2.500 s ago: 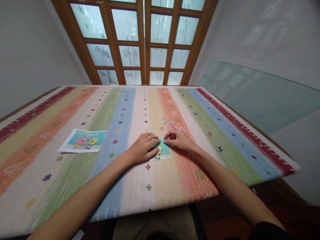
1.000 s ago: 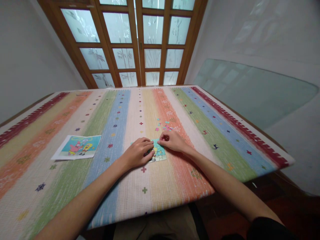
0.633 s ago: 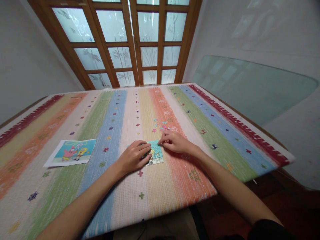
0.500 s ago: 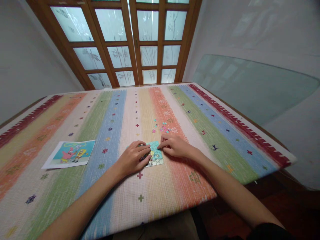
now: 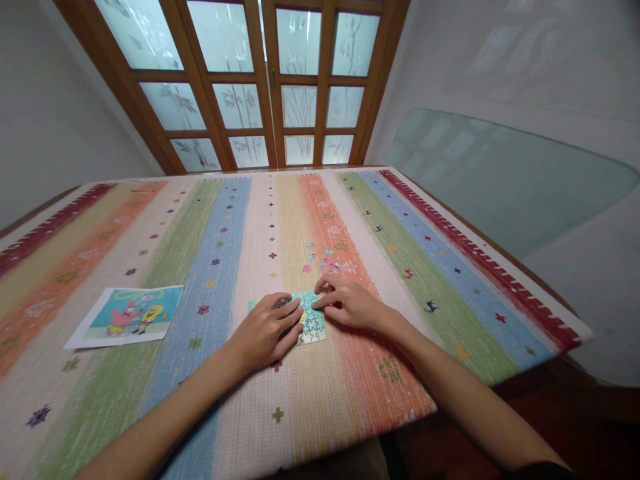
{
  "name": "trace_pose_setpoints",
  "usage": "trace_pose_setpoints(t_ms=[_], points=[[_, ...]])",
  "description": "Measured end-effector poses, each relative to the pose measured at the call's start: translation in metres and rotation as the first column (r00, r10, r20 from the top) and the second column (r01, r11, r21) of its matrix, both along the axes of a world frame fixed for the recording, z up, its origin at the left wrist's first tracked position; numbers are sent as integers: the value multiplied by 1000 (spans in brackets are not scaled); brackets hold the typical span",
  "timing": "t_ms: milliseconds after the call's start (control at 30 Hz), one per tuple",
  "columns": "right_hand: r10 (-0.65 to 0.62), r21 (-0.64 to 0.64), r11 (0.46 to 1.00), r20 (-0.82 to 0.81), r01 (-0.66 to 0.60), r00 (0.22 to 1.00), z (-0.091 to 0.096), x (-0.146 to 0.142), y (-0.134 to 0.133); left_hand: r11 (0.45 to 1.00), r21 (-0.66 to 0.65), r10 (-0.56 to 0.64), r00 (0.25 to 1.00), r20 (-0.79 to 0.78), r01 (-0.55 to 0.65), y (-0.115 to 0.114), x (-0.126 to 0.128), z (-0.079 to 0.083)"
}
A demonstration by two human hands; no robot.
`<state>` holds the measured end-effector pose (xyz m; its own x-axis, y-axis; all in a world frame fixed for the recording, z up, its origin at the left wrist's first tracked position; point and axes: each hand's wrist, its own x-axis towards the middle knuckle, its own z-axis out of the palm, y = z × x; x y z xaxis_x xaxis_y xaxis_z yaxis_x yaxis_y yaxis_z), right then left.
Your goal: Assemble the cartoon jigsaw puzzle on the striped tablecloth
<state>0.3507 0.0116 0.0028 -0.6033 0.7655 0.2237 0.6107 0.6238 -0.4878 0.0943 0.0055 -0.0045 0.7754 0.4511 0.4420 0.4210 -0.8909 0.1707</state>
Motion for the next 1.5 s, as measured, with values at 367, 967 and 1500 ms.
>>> trace_pose_setpoints(t_ms=[367,967,1500], points=[[109,-61,992,-9,-109,994,7,8,8,999,-45,-16,999,34,18,6,-18,6],[120,129,983,76,-129,990,-7,0,-9,992,-117,40,999,-11,-41,15,-84,14],[5,117,993,5,-5,1000,-8,-7,-15,991,-119,45,994,-104,-57,12,-86,11]])
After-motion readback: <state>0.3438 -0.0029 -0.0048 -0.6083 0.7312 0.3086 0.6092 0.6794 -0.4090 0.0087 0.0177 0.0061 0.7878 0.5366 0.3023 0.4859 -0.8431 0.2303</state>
